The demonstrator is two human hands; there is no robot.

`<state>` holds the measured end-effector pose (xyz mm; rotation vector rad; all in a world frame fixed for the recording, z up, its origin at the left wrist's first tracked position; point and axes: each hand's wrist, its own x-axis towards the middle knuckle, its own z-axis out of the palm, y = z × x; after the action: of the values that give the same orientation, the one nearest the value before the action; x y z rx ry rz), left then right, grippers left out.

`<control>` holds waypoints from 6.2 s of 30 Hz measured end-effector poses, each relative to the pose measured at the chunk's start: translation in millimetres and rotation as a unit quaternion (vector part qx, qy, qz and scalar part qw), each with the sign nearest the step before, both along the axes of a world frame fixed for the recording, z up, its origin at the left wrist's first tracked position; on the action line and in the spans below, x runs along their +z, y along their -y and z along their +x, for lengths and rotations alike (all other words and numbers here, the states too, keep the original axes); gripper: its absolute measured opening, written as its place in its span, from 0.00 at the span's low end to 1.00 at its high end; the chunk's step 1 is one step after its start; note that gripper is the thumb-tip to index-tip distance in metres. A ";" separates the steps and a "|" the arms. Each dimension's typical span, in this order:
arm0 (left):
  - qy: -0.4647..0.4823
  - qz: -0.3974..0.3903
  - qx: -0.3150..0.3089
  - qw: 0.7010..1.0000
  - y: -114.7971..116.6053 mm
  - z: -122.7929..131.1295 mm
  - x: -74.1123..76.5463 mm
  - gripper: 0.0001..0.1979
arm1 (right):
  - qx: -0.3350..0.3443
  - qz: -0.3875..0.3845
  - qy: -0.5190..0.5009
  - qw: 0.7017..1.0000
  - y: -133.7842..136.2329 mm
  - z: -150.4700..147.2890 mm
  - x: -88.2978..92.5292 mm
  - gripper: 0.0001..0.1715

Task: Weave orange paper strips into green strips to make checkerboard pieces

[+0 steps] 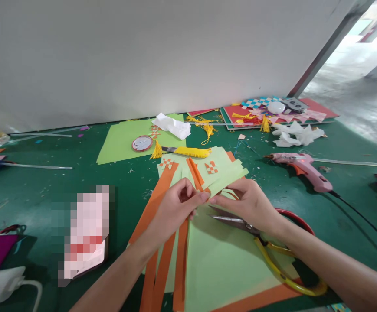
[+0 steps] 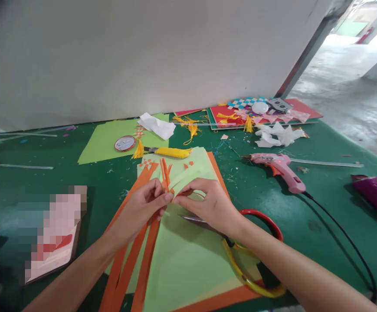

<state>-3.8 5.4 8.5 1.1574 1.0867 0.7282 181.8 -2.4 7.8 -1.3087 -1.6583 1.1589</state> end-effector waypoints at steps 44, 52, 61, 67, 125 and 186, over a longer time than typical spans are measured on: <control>-0.116 0.206 0.129 0.963 8.8 -0.2 1.1 0.08 | 0.143 -0.235 -0.132 0.952 3.9 -2.8 2.5 0.13; -0.117 0.199 0.113 0.966 7.1 -1.4 -1.6 0.11 | 0.151 -0.234 -0.111 0.954 4.1 -2.9 -0.2 0.12; -0.123 0.187 0.076 0.972 4.2 0.1 -3.0 0.11 | 0.082 -0.076 -0.002 0.994 2.1 5.6 18.7 0.08; -0.127 0.185 0.033 0.974 5.3 1.8 -5.4 0.08 | 0.005 0.074 0.084 0.994 -2.4 11.5 21.9 0.04; -0.144 0.205 0.047 0.967 3.7 -0.2 -2.7 0.11 | -0.035 0.152 0.107 0.982 -11.5 20.2 21.9 0.04; -0.117 0.266 0.115 0.950 5.6 -2.6 -5.3 0.09 | 0.070 0.018 -0.047 0.996 -8.8 16.6 8.9 0.08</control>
<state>-6.4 -0.2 3.2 1.6210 1.2786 1.1336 198.4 6.4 16.6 -1.1133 -1.7160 1.2479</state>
